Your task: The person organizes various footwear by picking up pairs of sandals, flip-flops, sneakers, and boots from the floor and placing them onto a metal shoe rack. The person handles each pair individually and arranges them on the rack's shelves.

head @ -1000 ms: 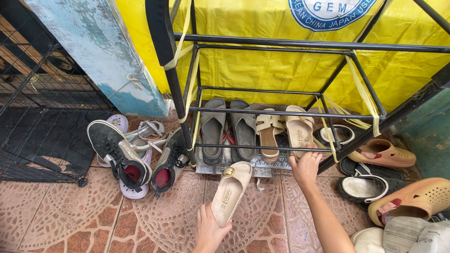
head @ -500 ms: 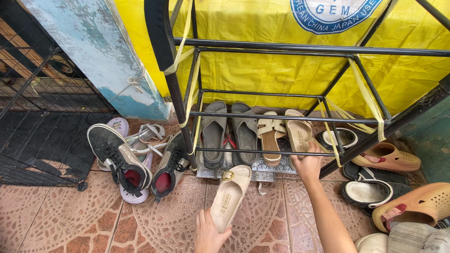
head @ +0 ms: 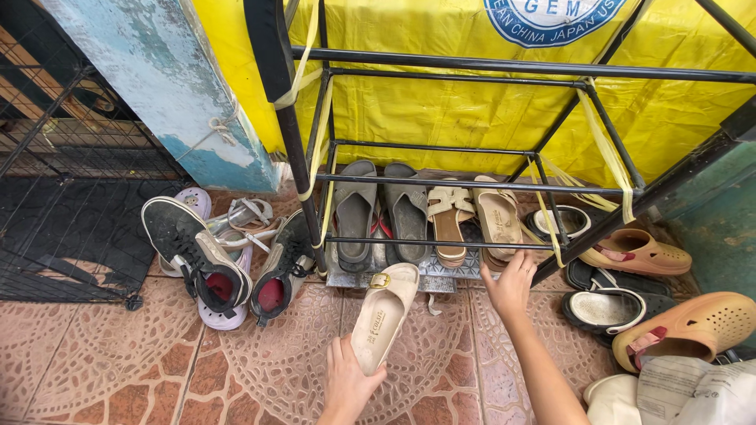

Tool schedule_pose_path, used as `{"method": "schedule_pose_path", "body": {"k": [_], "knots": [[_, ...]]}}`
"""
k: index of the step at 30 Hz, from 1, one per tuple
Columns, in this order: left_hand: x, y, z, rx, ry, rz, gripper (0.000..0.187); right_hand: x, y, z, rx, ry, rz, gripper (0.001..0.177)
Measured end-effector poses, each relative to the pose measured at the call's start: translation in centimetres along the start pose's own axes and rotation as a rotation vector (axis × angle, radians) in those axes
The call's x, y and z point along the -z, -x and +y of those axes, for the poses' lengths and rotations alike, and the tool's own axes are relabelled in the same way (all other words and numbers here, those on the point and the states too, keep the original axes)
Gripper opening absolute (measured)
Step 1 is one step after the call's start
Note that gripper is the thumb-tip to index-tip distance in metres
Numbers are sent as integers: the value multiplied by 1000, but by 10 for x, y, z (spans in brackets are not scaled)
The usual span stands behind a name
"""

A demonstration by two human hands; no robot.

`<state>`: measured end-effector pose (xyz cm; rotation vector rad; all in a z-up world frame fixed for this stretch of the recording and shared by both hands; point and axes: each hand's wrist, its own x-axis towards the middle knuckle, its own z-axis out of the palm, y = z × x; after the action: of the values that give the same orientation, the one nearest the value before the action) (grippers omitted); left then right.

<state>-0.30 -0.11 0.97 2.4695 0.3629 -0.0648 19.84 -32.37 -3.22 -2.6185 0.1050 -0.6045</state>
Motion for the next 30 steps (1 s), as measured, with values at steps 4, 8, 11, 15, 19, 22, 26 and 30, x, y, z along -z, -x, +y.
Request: {"method": "schedule_pose_path", "body": {"k": [4,8,11,15,19,22,26,30], "knots": [[9,1,3,-22,-3,19,89,23,39,-14,141,8,-40,99],[11,3,1,-28,-33,31,87,51,71,-29,171,-8,-100,99],[12,7,-1,-50,-32,47,87,64,87,-36,200,-17,-108,98],[14,13,2,-21,-75,-25,90,70,105,-43,246,-28,-136,98],[14,15,7,-18,-103,-51,90,77,112,-45,261,-14,-149,97],[14,16,8,-34,-92,-46,88,81,115,-45,246,-17,-161,96],[16,18,14,-31,-56,-53,87,87,116,-44,222,5,-181,97],[13,17,23,-84,-66,6,85,91,118,-41,225,-1,-162,96]]}}
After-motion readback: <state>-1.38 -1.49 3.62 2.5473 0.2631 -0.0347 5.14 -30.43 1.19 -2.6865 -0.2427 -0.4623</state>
